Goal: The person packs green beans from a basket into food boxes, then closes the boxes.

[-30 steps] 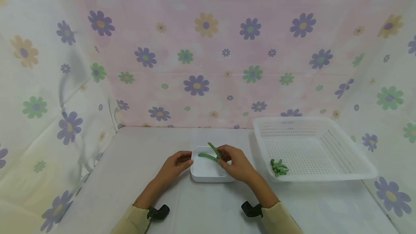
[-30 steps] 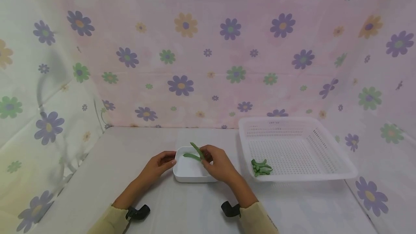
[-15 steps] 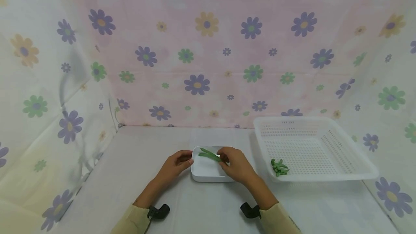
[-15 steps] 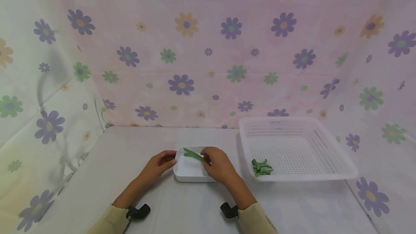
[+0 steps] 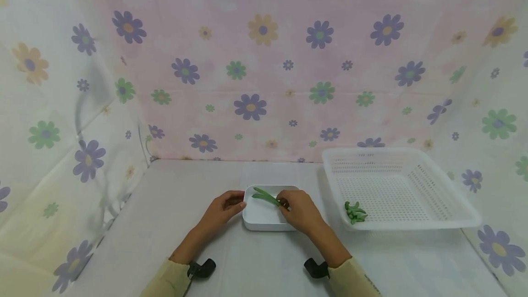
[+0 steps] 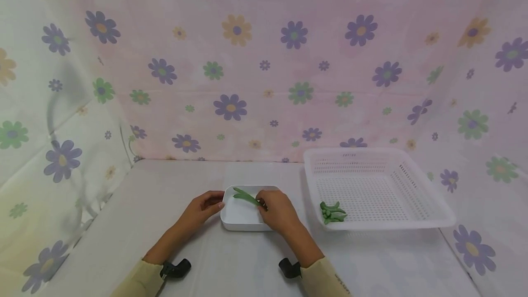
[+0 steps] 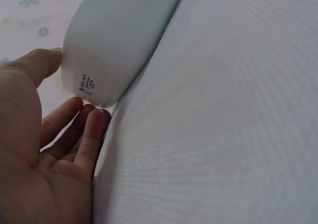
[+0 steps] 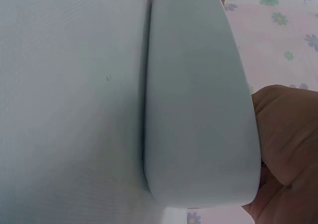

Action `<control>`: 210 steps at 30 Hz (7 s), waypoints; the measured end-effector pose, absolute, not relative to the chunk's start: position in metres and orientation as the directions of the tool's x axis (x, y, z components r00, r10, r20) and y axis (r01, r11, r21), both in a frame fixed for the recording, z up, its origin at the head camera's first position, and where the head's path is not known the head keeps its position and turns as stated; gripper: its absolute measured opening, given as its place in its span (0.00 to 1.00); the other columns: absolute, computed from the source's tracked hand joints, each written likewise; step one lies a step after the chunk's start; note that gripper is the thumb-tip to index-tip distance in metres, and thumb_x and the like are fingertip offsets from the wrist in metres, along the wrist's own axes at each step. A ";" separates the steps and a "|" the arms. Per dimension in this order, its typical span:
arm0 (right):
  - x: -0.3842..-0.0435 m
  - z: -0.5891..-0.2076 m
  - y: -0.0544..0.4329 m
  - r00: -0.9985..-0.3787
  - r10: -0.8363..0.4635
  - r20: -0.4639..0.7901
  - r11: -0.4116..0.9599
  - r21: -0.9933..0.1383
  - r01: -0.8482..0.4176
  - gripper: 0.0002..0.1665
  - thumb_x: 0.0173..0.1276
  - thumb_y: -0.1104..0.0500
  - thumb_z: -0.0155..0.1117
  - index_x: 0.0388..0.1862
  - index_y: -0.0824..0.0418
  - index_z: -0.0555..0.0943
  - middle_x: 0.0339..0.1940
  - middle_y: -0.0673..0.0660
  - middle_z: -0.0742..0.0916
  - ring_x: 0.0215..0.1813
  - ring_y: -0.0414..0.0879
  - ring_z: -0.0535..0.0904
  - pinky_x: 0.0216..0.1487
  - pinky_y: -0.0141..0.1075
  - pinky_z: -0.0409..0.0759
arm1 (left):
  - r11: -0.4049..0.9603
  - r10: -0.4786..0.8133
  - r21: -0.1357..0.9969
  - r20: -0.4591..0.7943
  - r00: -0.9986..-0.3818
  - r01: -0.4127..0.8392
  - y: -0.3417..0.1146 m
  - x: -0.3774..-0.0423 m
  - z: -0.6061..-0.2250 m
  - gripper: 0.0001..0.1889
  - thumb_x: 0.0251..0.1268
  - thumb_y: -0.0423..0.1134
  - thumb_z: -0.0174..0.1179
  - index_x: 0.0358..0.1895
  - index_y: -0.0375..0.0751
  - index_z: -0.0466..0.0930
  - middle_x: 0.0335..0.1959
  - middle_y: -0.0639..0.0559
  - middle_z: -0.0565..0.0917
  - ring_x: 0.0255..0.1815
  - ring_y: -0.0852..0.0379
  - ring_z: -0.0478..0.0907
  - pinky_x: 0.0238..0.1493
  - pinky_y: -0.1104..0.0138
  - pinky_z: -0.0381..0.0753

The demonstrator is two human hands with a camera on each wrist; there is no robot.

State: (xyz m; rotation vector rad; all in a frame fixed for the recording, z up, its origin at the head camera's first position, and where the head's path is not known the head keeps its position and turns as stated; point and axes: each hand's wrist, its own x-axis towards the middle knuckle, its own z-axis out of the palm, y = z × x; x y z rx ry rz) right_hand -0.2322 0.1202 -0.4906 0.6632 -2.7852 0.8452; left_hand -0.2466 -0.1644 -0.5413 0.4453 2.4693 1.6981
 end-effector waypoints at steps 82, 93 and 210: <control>-0.187 -0.375 0.200 -0.697 -0.356 0.622 0.611 -0.410 -0.678 0.14 0.70 0.70 0.73 0.49 0.54 0.89 0.44 0.44 0.90 0.43 0.39 0.85 0.37 0.35 0.83 | 0.325 0.281 0.934 0.051 -0.958 0.145 -0.163 -0.245 -0.540 0.26 0.76 0.51 0.67 0.71 0.46 0.78 0.66 0.50 0.84 0.67 0.51 0.81 0.66 0.68 0.78; -0.197 -0.381 0.245 -0.714 -0.327 0.618 0.642 -0.409 -0.648 0.17 0.70 0.73 0.71 0.49 0.53 0.89 0.47 0.47 0.91 0.46 0.41 0.87 0.45 0.31 0.82 | 0.334 0.288 0.930 0.054 -0.956 0.154 -0.163 -0.244 -0.539 0.26 0.76 0.51 0.67 0.71 0.47 0.78 0.66 0.50 0.83 0.66 0.52 0.81 0.67 0.67 0.78; -0.211 -0.400 0.279 -0.838 -0.360 0.410 0.654 -0.530 -0.540 0.12 0.71 0.72 0.71 0.44 0.56 0.85 0.44 0.50 0.90 0.49 0.45 0.88 0.55 0.38 0.86 | 0.310 0.288 0.937 0.070 -0.955 0.162 -0.164 -0.247 -0.542 0.25 0.76 0.51 0.67 0.70 0.46 0.79 0.65 0.50 0.84 0.66 0.52 0.81 0.67 0.67 0.78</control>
